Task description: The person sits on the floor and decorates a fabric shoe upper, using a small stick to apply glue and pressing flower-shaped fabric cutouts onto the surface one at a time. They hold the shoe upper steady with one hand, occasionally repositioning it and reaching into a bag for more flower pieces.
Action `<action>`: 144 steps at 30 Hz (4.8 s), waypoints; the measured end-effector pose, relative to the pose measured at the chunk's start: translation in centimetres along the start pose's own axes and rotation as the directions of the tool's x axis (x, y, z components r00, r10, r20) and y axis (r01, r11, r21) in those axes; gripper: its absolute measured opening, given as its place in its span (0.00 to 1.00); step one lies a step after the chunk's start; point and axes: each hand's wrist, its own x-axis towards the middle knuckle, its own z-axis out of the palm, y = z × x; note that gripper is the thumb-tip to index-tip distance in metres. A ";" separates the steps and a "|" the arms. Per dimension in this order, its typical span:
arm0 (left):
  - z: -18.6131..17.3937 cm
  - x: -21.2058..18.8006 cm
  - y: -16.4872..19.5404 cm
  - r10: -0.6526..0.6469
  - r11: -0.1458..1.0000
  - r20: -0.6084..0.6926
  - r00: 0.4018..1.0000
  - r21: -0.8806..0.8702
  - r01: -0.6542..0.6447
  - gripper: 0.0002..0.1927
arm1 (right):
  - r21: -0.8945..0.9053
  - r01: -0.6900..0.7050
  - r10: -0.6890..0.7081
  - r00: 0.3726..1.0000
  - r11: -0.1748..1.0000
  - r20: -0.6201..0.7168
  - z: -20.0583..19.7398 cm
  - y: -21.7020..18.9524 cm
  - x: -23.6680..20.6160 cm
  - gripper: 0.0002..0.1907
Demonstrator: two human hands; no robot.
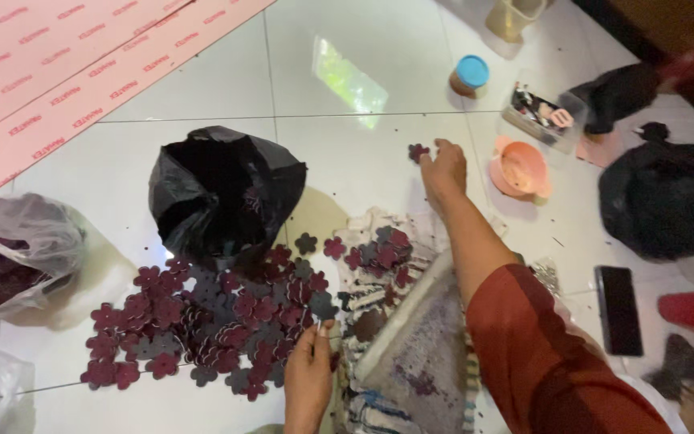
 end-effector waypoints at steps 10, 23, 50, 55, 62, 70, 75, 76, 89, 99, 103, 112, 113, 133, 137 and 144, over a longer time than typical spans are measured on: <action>1.6 1.9 -1.9 -0.263 0.955 0.024 0.965 -0.136 0.263 0.18 | 0.070 -0.083 0.078 0.994 0.994 0.077 3.7 2.7 1.9 0.14; 2.7 -3.2 -2.6 -0.095 0.978 -0.006 0.995 -0.186 0.092 0.18 | 0.199 0.031 -0.165 0.692 0.979 0.702 -4.2 10.2 -12.3 0.15; -0.6 -8.5 0.1 -0.070 0.996 -0.038 0.997 -0.049 0.069 0.18 | 0.164 0.448 -0.471 0.868 0.879 0.155 -7.1 6.3 -22.5 0.09; -0.7 -8.9 0.4 -0.164 0.982 0.009 0.986 -0.093 0.164 0.17 | 0.250 0.251 -0.300 0.937 0.935 0.180 -7.6 6.2 -23.4 0.08; -0.7 -9.4 0.2 -0.023 0.986 -0.010 1.000 -0.168 0.021 0.17 | 0.221 0.216 -0.267 0.935 0.951 0.234 -8.3 5.7 -24.8 0.08; -0.9 -9.6 0.6 -0.087 0.988 0.002 0.996 -0.125 0.086 0.17 | 0.021 0.363 -0.358 0.909 0.932 0.213 -6.8 4.1 -23.5 0.14; -1.1 -9.0 0.6 -0.103 0.991 -0.007 0.995 -0.087 0.102 0.17 | 0.036 0.284 -0.282 0.918 0.958 0.278 -6.5 3.4 -22.8 0.17; -1.2 -8.9 0.6 -0.099 0.991 -0.005 0.995 -0.089 0.098 0.17 | 0.043 0.264 -0.265 0.919 0.963 0.292 -6.4 3.3 -22.8 0.18; -1.0 -9.2 -0.1 -0.079 0.996 -0.005 0.997 -0.048 0.079 0.18 | 0.144 0.273 -0.305 0.900 0.951 0.313 -6.8 4.3 -22.6 0.11; -0.9 -9.1 -0.2 -0.116 0.990 0.019 0.993 -0.083 0.117 0.18 | 0.090 0.398 -0.405 0.858 0.913 0.315 -6.6 4.7 -22.5 0.15; -1.0 -9.0 -0.4 -0.057 0.996 -0.007 0.998 -0.069 0.056 0.17 | 0.108 0.319 -0.336 0.913 0.942 0.231 -7.9 5.6 -21.7 0.20; 0.4 -8.9 -1.4 -0.043 0.968 0.035 0.998 -0.244 0.051 0.17 | 0.495 -0.246 -0.025 0.878 0.834 0.478 -12.4 13.9 -25.3 0.19; 0.7 -9.0 -1.5 -0.074 0.959 0.060 0.995 -0.268 0.088 0.17 | 0.483 -0.250 -0.017 0.876 0.839 0.482 -12.5 14.9 -25.8 0.19; 7.4 -10.9 -1.0 0.077 0.903 -0.020 0.997 -0.423 -0.079 0.18 | 0.272 0.213 -0.170 0.970 0.939 -0.172 -17.4 25.5 -31.2 0.25; 12.4 -11.9 1.1 0.067 0.854 -0.036 0.997 -0.515 -0.076 0.17 | 0.183 -0.170 0.185 0.981 0.968 -0.067 -16.5 32.1 -30.1 0.42; 24.6 -10.4 2.9 0.172 0.744 0.031 0.985 -0.659 -0.109 0.19 | -0.126 -0.330 0.353 0.885 0.935 0.303 -14.4 37.4 -25.1 0.57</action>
